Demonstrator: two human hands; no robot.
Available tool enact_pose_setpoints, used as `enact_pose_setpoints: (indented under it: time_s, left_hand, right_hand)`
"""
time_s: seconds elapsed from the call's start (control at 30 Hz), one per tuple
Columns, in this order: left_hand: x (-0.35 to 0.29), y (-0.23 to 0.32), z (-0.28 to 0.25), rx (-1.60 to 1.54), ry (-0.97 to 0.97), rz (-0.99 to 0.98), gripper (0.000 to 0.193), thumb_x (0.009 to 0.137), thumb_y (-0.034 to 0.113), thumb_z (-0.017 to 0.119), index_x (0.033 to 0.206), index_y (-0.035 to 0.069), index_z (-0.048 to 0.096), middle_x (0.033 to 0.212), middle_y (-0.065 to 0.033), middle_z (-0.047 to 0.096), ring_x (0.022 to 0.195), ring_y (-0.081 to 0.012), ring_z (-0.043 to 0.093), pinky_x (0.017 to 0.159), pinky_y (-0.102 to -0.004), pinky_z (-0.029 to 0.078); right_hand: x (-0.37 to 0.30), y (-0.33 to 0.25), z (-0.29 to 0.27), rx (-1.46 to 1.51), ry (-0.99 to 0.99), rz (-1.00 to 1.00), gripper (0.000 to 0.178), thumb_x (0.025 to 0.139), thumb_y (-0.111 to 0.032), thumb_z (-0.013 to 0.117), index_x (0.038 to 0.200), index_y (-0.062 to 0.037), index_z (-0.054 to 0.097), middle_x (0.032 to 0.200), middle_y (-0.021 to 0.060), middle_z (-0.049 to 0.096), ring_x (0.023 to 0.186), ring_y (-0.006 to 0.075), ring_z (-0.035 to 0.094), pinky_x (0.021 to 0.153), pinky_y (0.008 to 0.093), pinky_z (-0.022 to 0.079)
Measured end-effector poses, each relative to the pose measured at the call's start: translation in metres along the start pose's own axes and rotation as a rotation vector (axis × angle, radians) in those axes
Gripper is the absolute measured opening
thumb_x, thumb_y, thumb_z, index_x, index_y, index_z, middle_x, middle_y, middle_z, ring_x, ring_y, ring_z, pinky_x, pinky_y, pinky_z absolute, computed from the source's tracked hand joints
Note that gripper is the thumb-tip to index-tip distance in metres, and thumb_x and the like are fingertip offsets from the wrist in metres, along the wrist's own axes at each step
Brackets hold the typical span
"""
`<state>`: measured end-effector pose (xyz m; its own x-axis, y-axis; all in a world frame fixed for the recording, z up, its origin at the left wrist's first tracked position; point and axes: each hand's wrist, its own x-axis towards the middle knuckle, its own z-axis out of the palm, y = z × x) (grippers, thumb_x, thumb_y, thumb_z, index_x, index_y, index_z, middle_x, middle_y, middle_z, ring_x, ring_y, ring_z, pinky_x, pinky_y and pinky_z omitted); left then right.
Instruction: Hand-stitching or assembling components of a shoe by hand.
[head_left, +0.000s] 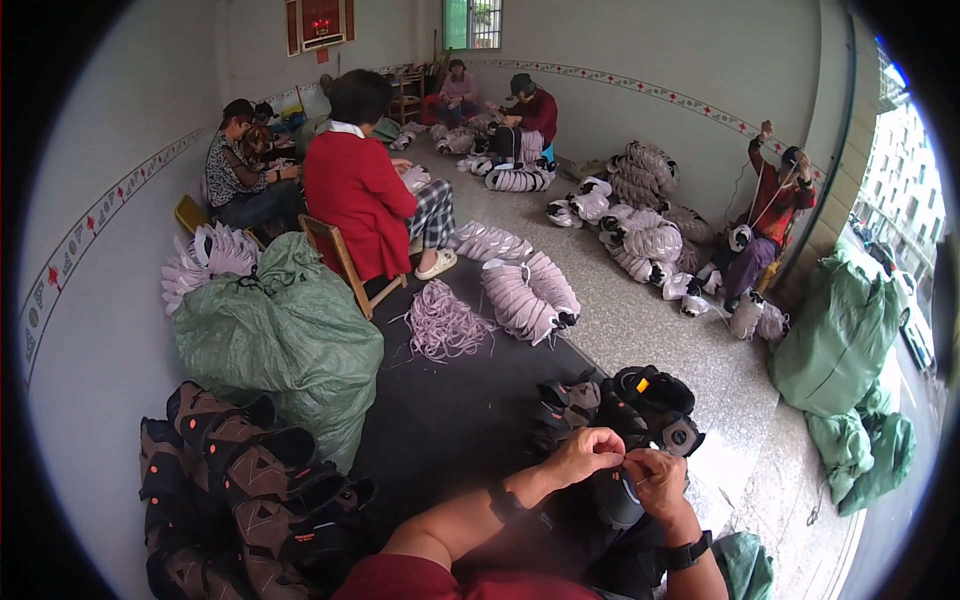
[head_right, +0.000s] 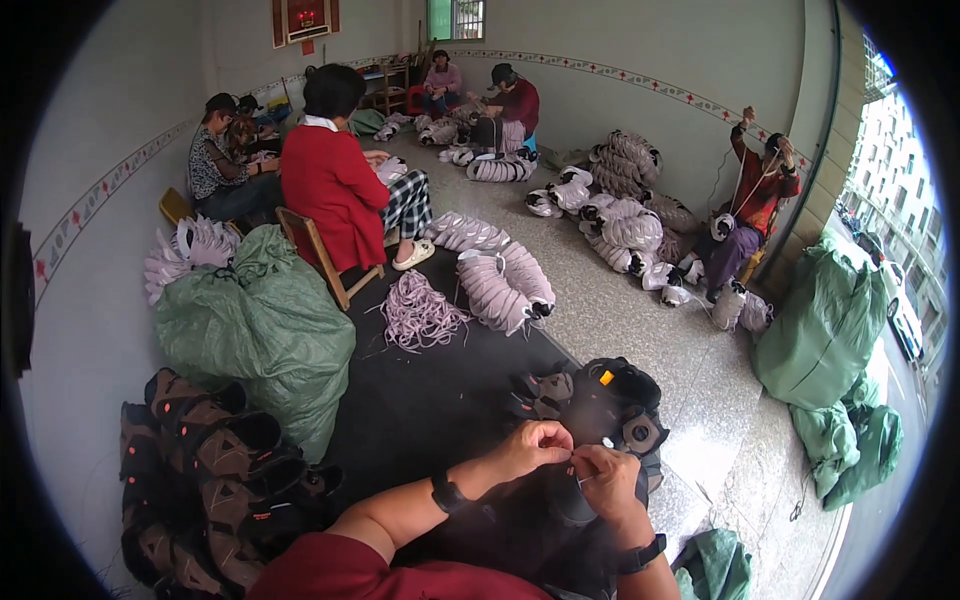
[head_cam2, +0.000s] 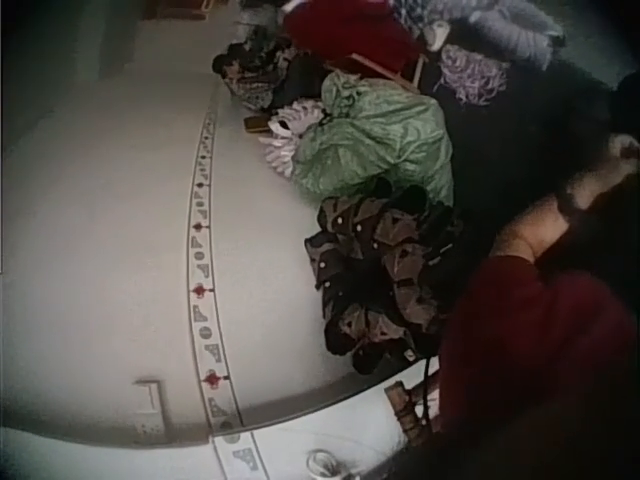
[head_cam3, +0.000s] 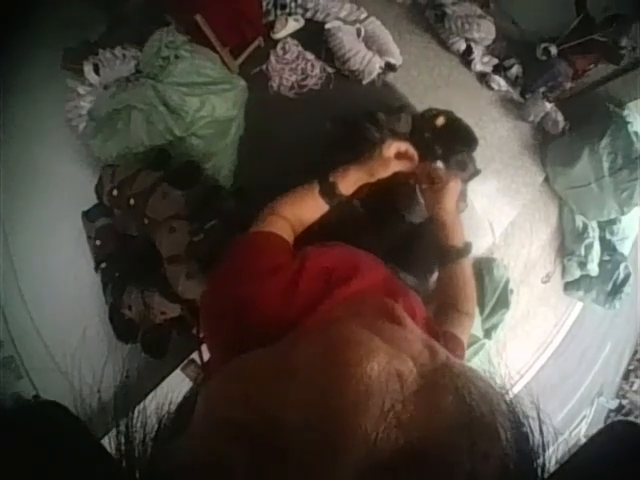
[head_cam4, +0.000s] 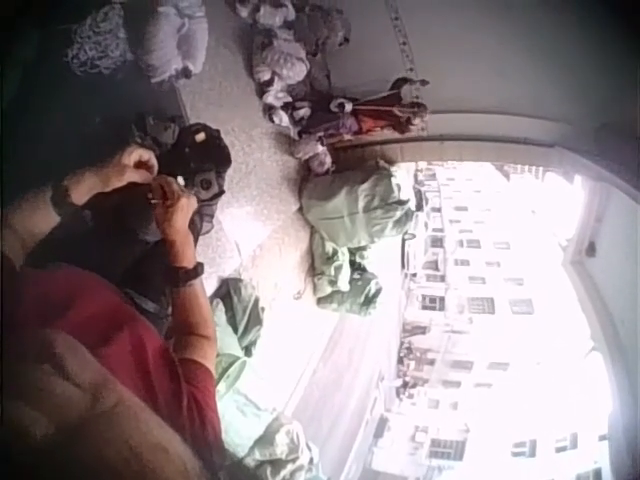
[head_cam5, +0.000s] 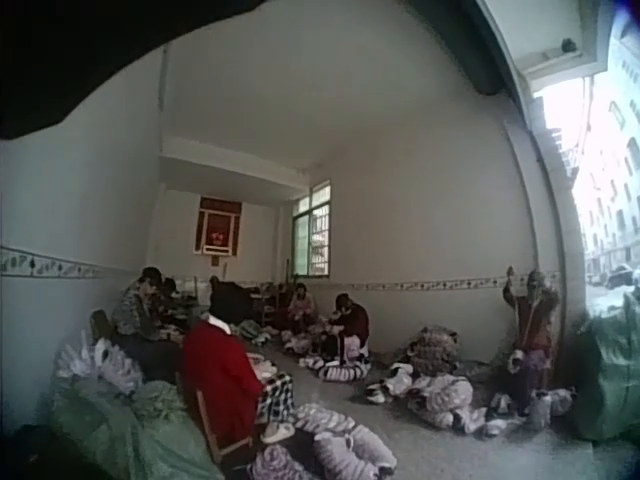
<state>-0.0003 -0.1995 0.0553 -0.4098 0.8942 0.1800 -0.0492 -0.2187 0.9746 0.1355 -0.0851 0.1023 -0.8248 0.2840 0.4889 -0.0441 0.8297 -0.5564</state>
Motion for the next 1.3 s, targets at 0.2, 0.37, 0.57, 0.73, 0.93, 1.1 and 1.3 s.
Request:
enact_pose_setpoints:
  time_s: [0.2,0.37,0.57,0.73,0.93,1.1,1.3]
  left_hand:
    - [-0.007,-0.003,-0.01,0.152,-0.07,0.052,0.006,0.083,0.006,0.065,0.088,0.002,0.063,0.078,0.0002,0.063,0.074,-0.005,0.055,0.067,-0.0222,0.047]
    - [-0.01,-0.001,-0.012,0.197,-0.077,0.012,0.012,0.082,0.005,0.067,0.094,0.003,0.064,0.085,-0.0005,0.063,0.077,-0.0068,0.058,0.07,-0.0239,0.047]
    - [-0.013,0.006,0.006,0.653,0.097,0.488,0.027,0.077,0.005,0.069,0.103,0.004,0.067,0.083,-0.0109,0.067,0.077,-0.0255,0.066,0.071,-0.0321,0.05]
    - [-0.015,0.01,0.016,0.831,0.099,0.524,0.018,0.075,0.006,0.07,0.093,0.005,0.069,0.084,-0.0108,0.068,0.076,-0.0274,0.065,0.071,-0.0353,0.05]
    - [-0.012,0.015,0.023,0.95,0.044,0.633,0.013,0.071,0.004,0.071,0.082,0.006,0.064,0.073,-0.0072,0.064,0.07,-0.026,0.062,0.073,-0.0363,0.048]
    - [-0.013,0.01,0.032,0.959,0.001,0.635,0.013,0.071,0.004,0.07,0.082,0.008,0.064,0.072,-0.0064,0.063,0.068,-0.0234,0.062,0.08,-0.0377,0.046]
    - [-0.025,0.0,0.033,0.991,0.088,0.469,0.009,0.071,0.006,0.069,0.078,0.009,0.064,0.07,-0.0043,0.063,0.066,-0.0195,0.062,0.092,-0.0407,0.04]
  right_hand:
    - [-0.004,-0.003,0.004,-0.063,-0.075,-0.014,0.01,0.071,-0.002,0.069,0.079,-0.0067,0.067,0.069,0.0086,0.066,0.063,0.0254,0.066,0.056,0.0323,0.051]
    - [-0.003,-0.003,0.003,-0.025,-0.086,0.06,0.009,0.071,-0.003,0.069,0.078,-0.0069,0.067,0.071,0.0107,0.066,0.066,0.0272,0.066,0.057,0.0331,0.052]
    - [-0.014,0.012,0.013,0.162,0.003,0.169,0.008,0.072,-0.002,0.071,0.079,-0.0041,0.068,0.069,0.0099,0.067,0.061,0.0219,0.067,0.055,0.0299,0.051]
    - [-0.028,0.016,0.008,0.241,0.027,0.284,0.007,0.072,-0.002,0.07,0.079,-0.0029,0.067,0.067,0.01,0.066,0.058,0.0183,0.065,0.054,0.0274,0.049]
    - [-0.037,0.016,0.001,0.202,-0.025,0.25,0.009,0.07,-0.003,0.069,0.079,-0.003,0.066,0.071,0.0126,0.065,0.066,0.0277,0.065,0.059,0.0338,0.05]
    - [-0.053,0.02,-0.001,0.169,-0.008,0.245,0.008,0.073,-0.006,0.066,0.081,-0.0044,0.066,0.074,0.0136,0.064,0.071,0.0311,0.063,0.063,0.0381,0.049]
    - [-0.051,0.013,0.013,0.008,0.006,0.19,0.005,0.074,-0.005,0.062,0.076,-0.007,0.058,0.072,0.0143,0.062,0.067,0.0349,0.062,0.058,0.0425,0.048]
